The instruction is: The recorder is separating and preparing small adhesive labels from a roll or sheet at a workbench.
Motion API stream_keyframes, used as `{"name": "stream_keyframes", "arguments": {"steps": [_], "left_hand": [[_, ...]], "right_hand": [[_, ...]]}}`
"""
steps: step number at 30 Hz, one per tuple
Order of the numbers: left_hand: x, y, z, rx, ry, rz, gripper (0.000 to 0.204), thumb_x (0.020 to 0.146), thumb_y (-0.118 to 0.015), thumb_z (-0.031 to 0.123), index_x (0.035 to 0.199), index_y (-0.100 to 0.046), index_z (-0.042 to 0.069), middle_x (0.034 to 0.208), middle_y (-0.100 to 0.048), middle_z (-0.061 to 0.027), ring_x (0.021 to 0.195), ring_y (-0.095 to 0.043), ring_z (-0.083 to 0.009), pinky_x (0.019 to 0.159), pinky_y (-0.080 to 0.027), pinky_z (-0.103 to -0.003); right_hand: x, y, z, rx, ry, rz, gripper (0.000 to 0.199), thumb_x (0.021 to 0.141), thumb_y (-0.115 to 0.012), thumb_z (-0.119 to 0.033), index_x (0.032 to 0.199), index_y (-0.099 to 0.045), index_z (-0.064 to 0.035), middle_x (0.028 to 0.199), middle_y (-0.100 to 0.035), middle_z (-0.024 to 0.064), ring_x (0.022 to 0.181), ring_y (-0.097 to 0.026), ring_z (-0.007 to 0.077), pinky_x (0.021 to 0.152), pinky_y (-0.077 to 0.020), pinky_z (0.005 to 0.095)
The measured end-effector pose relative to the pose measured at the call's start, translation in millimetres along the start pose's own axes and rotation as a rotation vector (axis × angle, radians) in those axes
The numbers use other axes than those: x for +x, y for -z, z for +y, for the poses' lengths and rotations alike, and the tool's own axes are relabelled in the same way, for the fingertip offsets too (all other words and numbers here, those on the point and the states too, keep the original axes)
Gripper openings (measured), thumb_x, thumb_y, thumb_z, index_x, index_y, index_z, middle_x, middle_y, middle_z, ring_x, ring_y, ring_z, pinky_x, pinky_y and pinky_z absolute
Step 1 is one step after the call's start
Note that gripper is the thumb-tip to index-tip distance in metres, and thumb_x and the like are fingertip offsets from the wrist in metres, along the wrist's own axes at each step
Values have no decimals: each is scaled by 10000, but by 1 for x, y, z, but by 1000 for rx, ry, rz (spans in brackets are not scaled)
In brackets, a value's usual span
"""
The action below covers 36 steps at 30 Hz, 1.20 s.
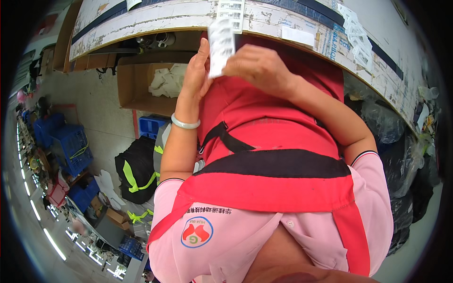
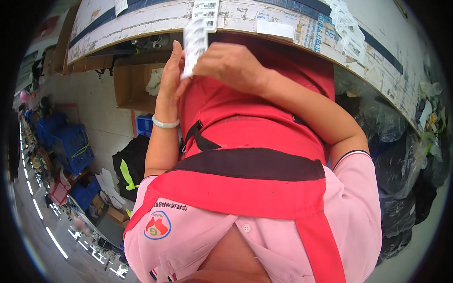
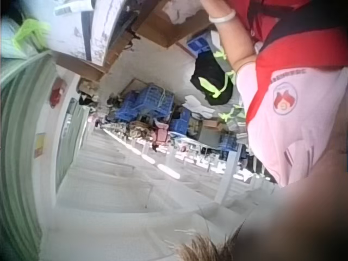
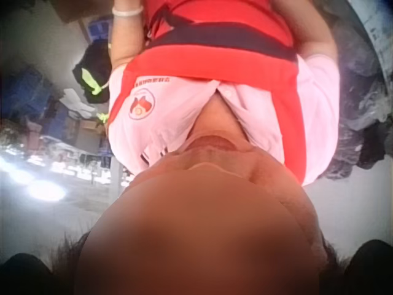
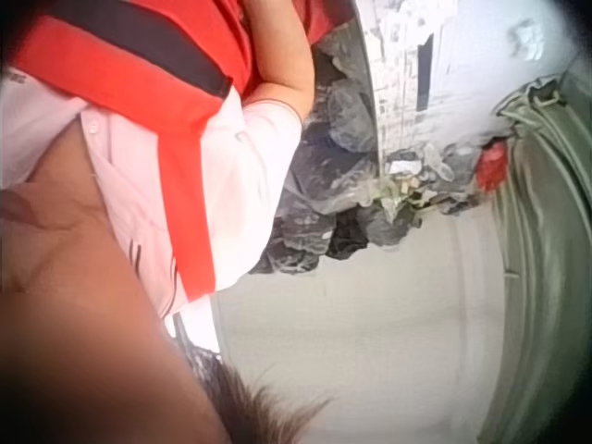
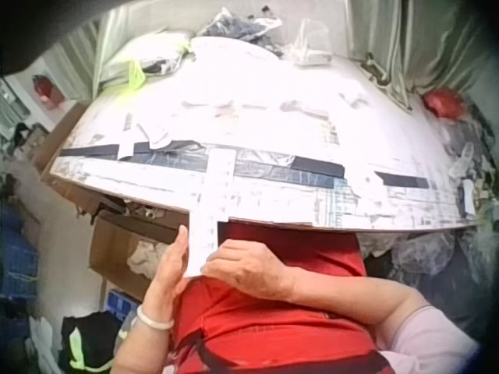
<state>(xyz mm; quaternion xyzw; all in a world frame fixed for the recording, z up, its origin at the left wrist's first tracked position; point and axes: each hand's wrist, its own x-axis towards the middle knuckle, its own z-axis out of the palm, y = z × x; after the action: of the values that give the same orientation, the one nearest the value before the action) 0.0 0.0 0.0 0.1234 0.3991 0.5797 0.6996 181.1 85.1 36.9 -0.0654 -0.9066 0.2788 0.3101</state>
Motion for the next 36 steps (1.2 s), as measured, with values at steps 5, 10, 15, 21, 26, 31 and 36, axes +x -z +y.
{"name": "stream_keyframes", "arguments": {"steps": [5, 10, 15, 21, 26, 31, 36], "left_hand": [[-1, -21, 4, 272, -74, 91, 217, 912, -668, 155, 1053, -675, -10, 891, -706, -93, 718, -674, -136, 639, -556, -260], [-13, -40, 2, 345, -101, 73, 175, 889, -701, 160, 966, -710, 4, 809, -708, -59, 673, -658, -106, 576, -529, -232], [-12, -59, -3, 476, -102, 12, 188, 880, -716, 156, 991, -706, 4, 818, -694, -25, 658, -592, -51, 574, -466, -199], [-2, -67, 3, 382, -193, 0, 189, 897, -695, 145, 1015, -700, -3, 870, -697, -25, 720, -594, -41, 613, -466, -186], [4, -69, 4, 419, -131, -50, 168, 892, -697, 133, 995, -702, 0, 857, -702, -31, 714, -612, -48, 610, -479, -190], [7, -68, 5, 366, -89, -74, 162, 893, -696, 136, 986, -703, 4, 857, -707, -39, 715, -624, -55, 613, -491, -197], [6, -67, 7, 296, -40, -121, 168, 897, -691, 139, 996, -697, 3, 864, -709, -45, 720, -632, -60, 620, -499, -201]], "right_hand": [[-12, -1, -23, 222, -19, -151, 76, 809, -706, -86, 871, -669, -62, 865, -662, 53, 765, -639, 214, 677, -534, 303], [-2, 28, -21, 362, -555, 234, 185, 865, -711, -186, 899, -644, -18, 735, -619, 69, 640, -583, 148, 606, -485, 268], [-3, 45, -1, 570, -787, 95, 168, 933, -642, -156, 974, -650, 6, 769, -597, -13, 706, -541, 52, 648, -483, 209], [-7, 57, -1, 782, -889, 115, 179, 941, -625, -159, 976, -666, 12, 779, -630, 8, 709, -582, 55, 662, -503, 203], [-12, 64, 4, 768, -857, 41, 169, 949, -601, -141, 985, -674, 7, 790, -648, 21, 723, -609, 65, 681, -523, 216], [-13, 69, 4, 867, -832, 33, 169, 961, -555, -92, 1040, -641, 30, 831, -650, 36, 725, -622, 80, 700, -530, 217], [-15, 69, 6, 898, -820, 12, 181, 971, -543, -100, 1049, -636, 35, 838, -652, 42, 722, -625, 81, 703, -530, 215]]}}
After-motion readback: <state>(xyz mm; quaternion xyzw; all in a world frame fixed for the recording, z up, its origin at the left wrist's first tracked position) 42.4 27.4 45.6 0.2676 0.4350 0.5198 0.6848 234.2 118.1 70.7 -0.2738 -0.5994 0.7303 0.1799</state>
